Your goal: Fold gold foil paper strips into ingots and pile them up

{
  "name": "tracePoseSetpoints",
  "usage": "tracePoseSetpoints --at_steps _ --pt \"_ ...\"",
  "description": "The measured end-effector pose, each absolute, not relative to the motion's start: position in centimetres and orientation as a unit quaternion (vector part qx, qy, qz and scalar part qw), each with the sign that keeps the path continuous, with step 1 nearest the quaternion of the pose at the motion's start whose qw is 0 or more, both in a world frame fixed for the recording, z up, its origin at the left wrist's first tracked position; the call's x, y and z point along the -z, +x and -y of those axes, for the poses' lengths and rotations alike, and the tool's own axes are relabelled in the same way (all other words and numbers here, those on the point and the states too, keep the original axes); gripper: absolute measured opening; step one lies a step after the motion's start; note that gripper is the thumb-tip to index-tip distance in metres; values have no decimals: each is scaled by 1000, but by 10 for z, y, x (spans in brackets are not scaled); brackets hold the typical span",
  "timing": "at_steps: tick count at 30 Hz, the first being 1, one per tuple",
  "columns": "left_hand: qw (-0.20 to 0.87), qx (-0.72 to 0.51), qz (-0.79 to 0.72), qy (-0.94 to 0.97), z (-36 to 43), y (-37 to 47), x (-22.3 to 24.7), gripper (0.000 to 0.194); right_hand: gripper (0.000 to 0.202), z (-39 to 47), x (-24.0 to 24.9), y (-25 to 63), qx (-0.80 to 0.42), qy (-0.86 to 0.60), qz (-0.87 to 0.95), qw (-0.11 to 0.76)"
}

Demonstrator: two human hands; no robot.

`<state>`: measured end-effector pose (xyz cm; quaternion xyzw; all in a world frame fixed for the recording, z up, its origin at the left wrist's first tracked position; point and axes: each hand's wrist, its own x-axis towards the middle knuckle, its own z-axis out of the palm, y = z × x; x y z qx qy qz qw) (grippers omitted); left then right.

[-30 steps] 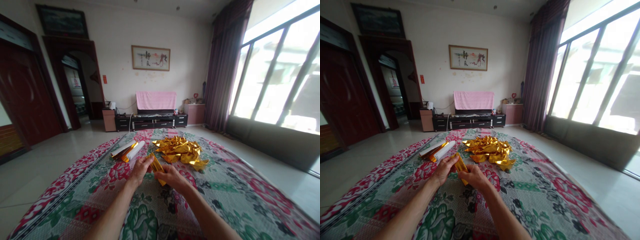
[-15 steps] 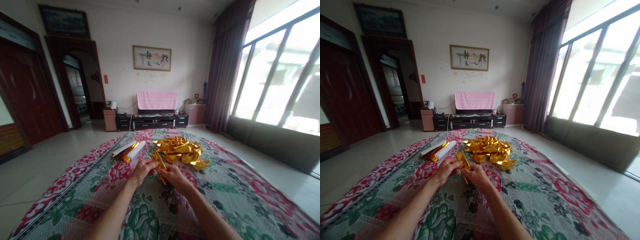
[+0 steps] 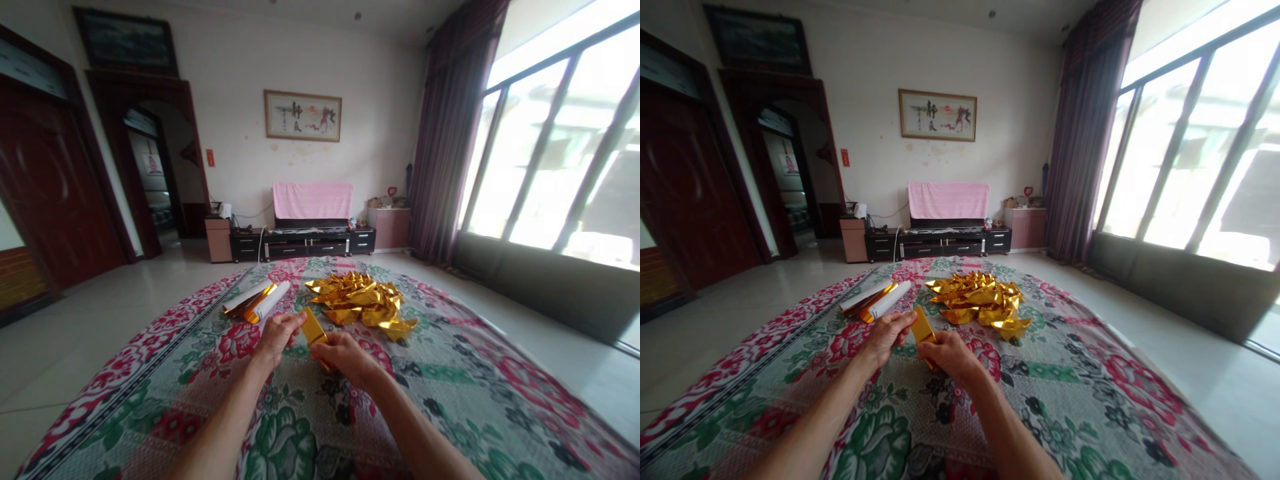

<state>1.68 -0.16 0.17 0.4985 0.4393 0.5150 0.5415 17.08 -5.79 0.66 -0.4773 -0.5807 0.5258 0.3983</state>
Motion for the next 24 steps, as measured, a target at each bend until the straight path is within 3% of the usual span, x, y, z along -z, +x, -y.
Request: tracePoseSetpoints --at_steps 7,12,24 --pt "519 -488 -473 518 8 20 -6 53 26 58 -6 171 -536 -472 562 417" --pt "551 -431 -399 593 15 26 -6 40 28 57 -5 169 -531 -469 551 441" --pt "534 -515 -427 517 2 24 7 36 27 58 -8 172 -541 -413 588 437"
